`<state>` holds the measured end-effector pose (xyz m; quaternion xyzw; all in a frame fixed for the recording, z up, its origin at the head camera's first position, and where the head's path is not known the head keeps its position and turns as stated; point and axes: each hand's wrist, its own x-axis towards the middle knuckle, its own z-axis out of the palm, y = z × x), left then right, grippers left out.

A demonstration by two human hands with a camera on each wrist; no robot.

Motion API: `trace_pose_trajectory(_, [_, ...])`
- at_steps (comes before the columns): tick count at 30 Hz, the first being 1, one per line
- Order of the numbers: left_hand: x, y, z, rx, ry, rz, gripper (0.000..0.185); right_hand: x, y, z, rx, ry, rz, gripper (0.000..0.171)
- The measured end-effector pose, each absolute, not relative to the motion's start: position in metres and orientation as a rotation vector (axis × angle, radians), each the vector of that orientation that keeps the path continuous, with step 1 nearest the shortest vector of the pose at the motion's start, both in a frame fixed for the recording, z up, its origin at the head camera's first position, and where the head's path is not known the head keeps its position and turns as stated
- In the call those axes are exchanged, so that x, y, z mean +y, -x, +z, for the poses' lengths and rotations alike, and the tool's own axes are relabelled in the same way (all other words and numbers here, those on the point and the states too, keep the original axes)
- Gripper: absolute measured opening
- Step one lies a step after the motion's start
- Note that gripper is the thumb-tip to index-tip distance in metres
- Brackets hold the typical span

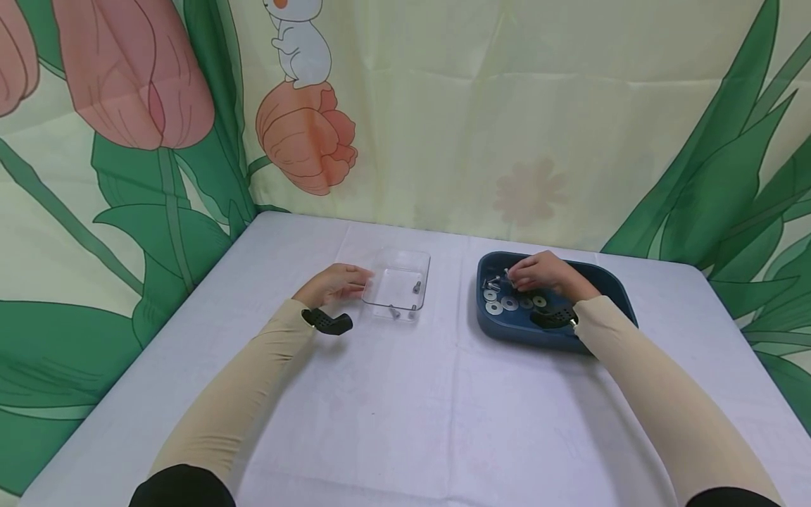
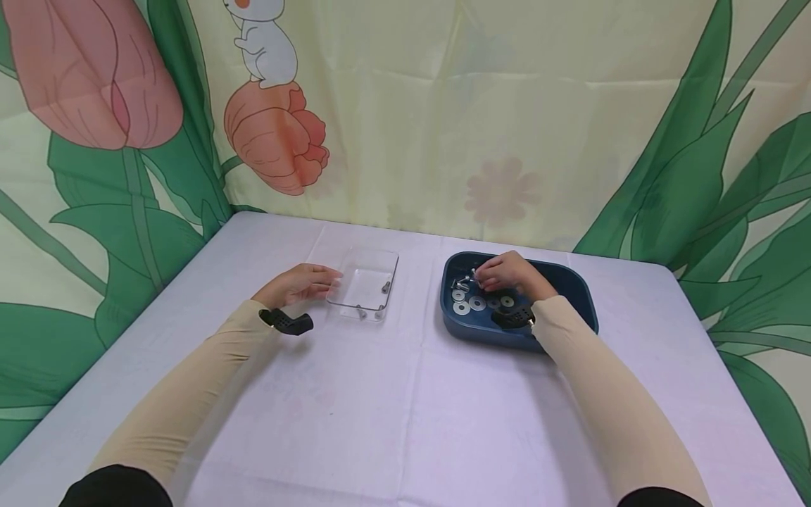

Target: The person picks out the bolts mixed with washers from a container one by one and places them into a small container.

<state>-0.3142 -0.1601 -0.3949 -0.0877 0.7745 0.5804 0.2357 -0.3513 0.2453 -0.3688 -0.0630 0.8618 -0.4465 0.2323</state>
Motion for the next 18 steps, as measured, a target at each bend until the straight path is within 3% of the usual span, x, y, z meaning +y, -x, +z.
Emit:
trace_pose_trajectory(6, [-0.16,0.3148,-0.3946,2.092,0.257,1.617,0.041,0.2464,0.3494,-0.3651,2.359,0.171,-1.301,0.041])
trace_pose_trajectory(18, [-0.1594,0.3155,-0.3946,2.079,0.269,1.628,0.042,0.2523,0.3457,-0.3603,2.287,0.152,-1.473,0.03])
